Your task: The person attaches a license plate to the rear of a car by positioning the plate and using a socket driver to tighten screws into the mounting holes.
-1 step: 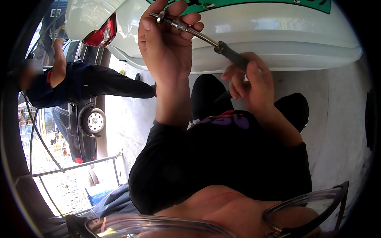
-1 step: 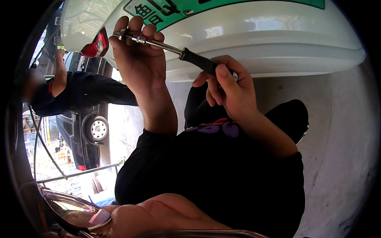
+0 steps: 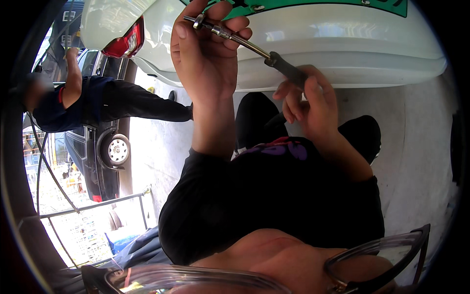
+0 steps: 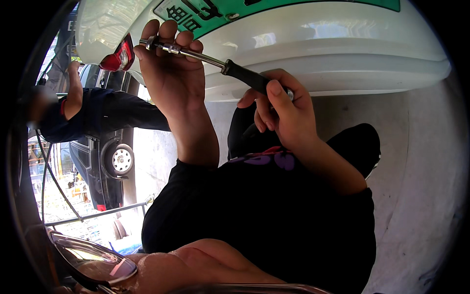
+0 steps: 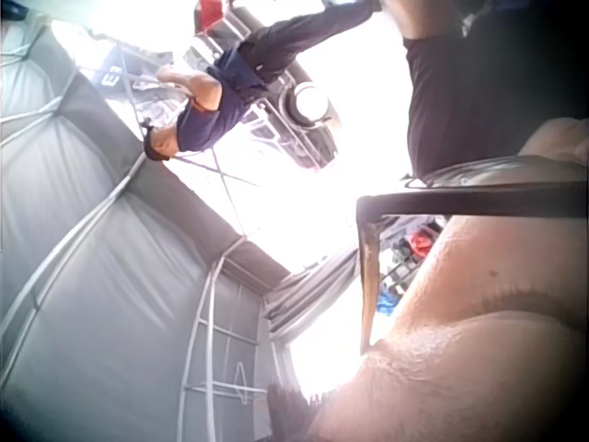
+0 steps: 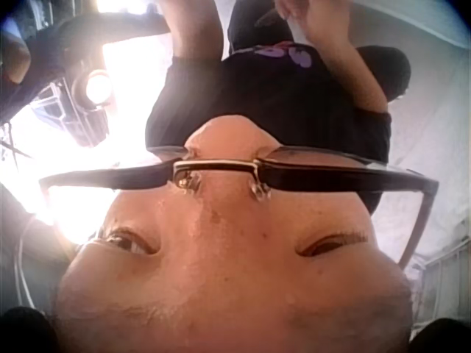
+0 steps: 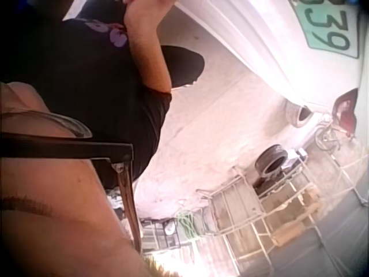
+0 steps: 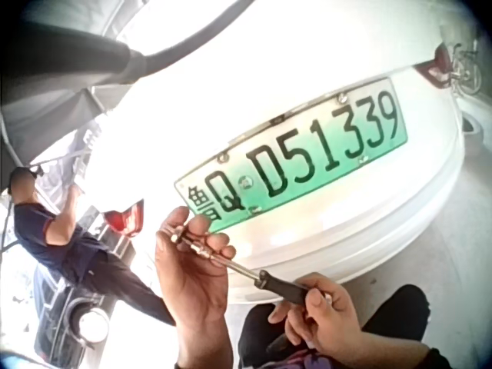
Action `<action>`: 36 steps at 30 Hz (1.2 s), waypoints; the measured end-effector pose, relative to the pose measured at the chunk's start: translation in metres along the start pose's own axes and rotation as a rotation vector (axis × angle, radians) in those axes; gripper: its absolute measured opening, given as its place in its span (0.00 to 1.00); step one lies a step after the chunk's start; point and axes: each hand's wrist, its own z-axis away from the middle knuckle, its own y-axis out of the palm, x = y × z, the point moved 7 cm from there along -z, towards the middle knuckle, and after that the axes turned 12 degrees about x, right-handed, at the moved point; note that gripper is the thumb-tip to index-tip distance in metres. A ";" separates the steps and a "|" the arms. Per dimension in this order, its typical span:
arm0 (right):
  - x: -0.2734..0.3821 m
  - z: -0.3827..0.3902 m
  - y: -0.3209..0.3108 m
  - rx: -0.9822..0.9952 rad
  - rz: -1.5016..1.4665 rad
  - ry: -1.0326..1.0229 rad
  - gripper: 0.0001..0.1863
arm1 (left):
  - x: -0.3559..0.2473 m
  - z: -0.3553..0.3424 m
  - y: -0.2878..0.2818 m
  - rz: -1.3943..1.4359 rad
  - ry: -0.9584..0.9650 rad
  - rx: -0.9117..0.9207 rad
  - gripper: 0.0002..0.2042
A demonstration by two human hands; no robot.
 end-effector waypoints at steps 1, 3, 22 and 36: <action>0.002 0.000 -0.002 0.024 0.000 -0.017 0.20 | 0.002 -0.002 0.002 -0.005 -0.003 0.001 0.28; 0.010 -0.003 -0.006 0.049 -0.003 -0.035 0.22 | 0.011 -0.008 0.004 0.040 -0.012 0.060 0.28; -0.012 0.020 -0.141 -0.235 -0.141 0.102 0.26 | 0.070 -0.048 -0.063 -2.192 0.163 0.629 0.30; -0.181 -0.149 -0.095 -0.486 0.009 0.059 0.27 | -0.010 -0.102 -0.284 -2.154 0.236 0.658 0.29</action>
